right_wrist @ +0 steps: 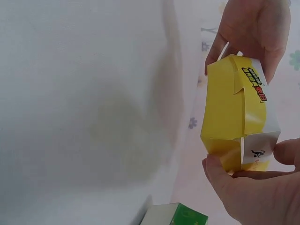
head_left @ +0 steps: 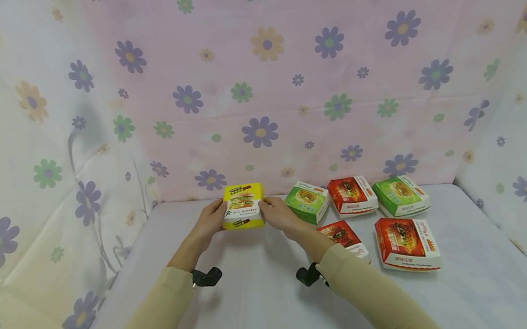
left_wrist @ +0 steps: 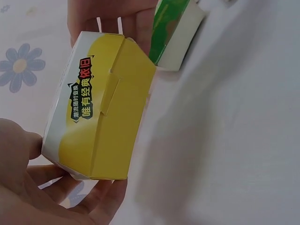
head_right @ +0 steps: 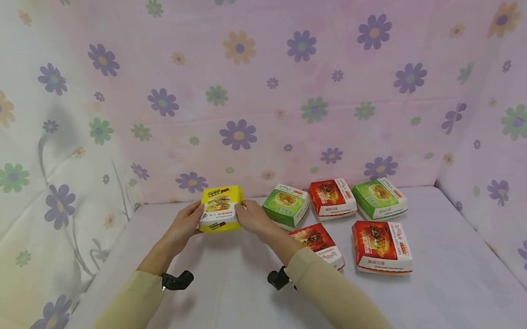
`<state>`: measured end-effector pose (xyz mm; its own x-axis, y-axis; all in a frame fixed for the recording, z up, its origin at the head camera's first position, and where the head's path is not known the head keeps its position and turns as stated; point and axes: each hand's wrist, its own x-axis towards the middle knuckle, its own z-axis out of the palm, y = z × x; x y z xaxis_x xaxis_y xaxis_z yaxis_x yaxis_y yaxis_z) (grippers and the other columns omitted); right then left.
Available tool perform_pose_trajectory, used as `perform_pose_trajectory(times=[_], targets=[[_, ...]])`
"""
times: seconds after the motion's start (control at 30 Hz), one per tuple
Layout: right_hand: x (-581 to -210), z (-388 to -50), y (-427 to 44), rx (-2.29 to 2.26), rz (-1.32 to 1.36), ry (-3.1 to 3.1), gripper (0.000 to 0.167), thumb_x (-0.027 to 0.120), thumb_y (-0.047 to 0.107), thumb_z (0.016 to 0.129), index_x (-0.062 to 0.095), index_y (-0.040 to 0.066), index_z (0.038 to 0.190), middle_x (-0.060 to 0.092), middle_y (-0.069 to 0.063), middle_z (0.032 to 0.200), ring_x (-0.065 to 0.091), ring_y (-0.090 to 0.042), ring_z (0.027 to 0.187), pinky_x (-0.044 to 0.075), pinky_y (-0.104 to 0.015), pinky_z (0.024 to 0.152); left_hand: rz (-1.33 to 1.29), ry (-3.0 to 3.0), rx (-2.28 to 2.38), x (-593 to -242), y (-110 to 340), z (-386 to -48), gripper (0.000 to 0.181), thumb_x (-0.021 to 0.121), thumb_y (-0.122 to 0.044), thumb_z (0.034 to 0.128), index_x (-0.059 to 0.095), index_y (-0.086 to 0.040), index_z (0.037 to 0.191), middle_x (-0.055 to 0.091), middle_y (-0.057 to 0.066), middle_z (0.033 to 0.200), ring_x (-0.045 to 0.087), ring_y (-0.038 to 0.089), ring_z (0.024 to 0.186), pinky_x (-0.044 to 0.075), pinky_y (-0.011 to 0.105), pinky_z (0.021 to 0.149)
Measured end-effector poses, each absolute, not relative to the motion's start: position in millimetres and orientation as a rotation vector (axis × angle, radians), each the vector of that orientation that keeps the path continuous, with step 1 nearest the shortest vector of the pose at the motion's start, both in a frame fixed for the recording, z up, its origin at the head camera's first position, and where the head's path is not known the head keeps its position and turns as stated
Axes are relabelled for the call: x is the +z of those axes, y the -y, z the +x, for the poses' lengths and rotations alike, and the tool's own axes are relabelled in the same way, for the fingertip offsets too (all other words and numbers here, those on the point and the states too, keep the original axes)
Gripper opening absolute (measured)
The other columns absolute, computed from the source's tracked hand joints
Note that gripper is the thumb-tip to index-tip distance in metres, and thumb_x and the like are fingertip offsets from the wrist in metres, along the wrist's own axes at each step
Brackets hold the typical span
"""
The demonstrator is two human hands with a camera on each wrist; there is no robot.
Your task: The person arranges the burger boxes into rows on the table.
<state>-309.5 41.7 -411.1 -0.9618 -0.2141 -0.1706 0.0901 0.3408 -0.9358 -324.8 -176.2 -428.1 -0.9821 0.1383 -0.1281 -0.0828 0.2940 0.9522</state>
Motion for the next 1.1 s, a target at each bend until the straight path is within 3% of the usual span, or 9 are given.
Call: perform_pose_trajectory(times=[0.27,0.6,0.83,1.1], targets=[[-420.9,-319.1,-41.5,-1.704,-0.044,-2.297,0.048,0.042,0.035,0.111,0.051,0.007,0.149,0.066,-0.007,0.126,0.053,-0.024,0.115,0.041,-0.049,0.107,0.034,-2.361,1.782,-435.9,175.3,-335.2,0.058,0.035,-0.033,0.1126,0.026,-0.002,0.161,0.059,0.021,0.132,0.063,0.022,0.106,0.054,0.036,0.091],[-438.0,-328.8,-37.2,-1.744,-0.045,-2.261,0.052,0.039,0.031,0.111,0.042,0.001,0.153,0.054,-0.015,0.147,0.046,-0.028,0.137,0.033,-0.051,0.118,-0.007,-2.356,1.768,-445.0,175.9,-344.1,0.06,0.036,-0.033,0.1125,0.022,-0.002,0.162,0.058,0.02,0.134,0.061,0.021,0.105,0.053,0.038,0.094],[-440.6,-333.8,-35.4,-1.781,-0.003,-2.245,0.052,0.037,0.029,0.111,0.041,-0.001,0.153,0.055,-0.017,0.144,0.049,-0.028,0.133,0.037,-0.048,0.116,-0.068,-2.336,1.77,-452.6,173.7,-353.3,0.06,0.036,-0.037,0.1124,0.025,-0.006,0.162,0.055,0.017,0.14,0.059,0.025,0.113,0.052,0.04,0.097],[-452.8,-343.5,-32.0,-1.735,0.096,-2.213,0.056,0.037,0.035,0.112,0.035,0.003,0.157,0.039,-0.015,0.161,0.031,-0.031,0.151,0.026,-0.049,0.122,-0.11,-2.317,1.772,-465.6,174.2,-359.3,0.06,0.036,-0.038,0.1122,0.025,-0.006,0.162,0.048,0.017,0.149,0.054,0.027,0.124,0.049,0.044,0.104]])
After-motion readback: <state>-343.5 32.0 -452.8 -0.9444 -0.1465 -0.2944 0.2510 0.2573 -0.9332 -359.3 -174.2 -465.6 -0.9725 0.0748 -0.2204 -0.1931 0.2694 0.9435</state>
